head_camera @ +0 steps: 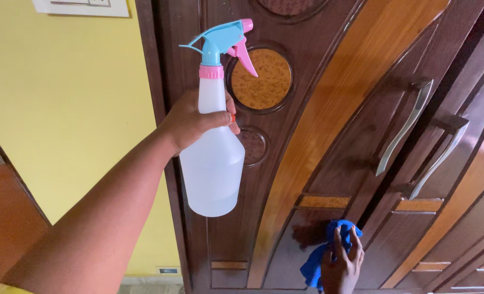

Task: The person cleans a wooden door by spraying a cleaning solution from a spray bottle and wiping the surface with a blue cloth. The person systematically wipes the door panels and handles while holding the spray bottle in the other hand.

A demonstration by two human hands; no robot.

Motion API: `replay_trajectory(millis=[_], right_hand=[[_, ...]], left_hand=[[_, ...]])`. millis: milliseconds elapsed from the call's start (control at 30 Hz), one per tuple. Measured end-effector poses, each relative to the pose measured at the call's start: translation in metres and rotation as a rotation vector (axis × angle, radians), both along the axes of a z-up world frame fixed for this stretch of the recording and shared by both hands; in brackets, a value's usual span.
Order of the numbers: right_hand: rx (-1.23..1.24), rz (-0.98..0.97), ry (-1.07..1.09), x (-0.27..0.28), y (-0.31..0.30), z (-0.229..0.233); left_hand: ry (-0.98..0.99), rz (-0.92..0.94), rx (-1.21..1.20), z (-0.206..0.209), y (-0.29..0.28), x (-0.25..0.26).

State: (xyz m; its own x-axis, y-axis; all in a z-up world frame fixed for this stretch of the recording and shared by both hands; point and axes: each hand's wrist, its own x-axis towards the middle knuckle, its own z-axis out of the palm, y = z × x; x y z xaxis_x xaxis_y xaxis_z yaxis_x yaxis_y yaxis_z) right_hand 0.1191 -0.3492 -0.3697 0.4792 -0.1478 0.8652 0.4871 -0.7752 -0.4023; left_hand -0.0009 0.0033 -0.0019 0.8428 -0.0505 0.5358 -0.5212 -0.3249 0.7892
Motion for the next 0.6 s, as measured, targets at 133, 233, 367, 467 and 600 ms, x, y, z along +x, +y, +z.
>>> replay_trajectory(millis=[133, 233, 367, 467, 600], right_hand=[[-0.028, 0.084, -0.009, -0.013, 0.023, 0.005], [-0.031, 0.15, 0.005, -0.024, 0.043, 0.006], [-0.06, 0.211, 0.019, -0.03, 0.06, 0.009], [-0.117, 0.244, -0.001, -0.034, 0.072, 0.012], [-0.136, 0.298, 0.021, -0.045, 0.091, 0.017]], left_hand=[[-0.002, -0.006, -0.009, -0.001, 0.001, 0.001], [-0.017, -0.018, -0.01, -0.002, 0.001, 0.002], [-0.013, -0.004, 0.003, 0.0, 0.001, 0.0], [-0.017, 0.008, 0.011, 0.0, 0.0, 0.0], [-0.027, 0.006, 0.004, -0.001, 0.0, 0.0]])
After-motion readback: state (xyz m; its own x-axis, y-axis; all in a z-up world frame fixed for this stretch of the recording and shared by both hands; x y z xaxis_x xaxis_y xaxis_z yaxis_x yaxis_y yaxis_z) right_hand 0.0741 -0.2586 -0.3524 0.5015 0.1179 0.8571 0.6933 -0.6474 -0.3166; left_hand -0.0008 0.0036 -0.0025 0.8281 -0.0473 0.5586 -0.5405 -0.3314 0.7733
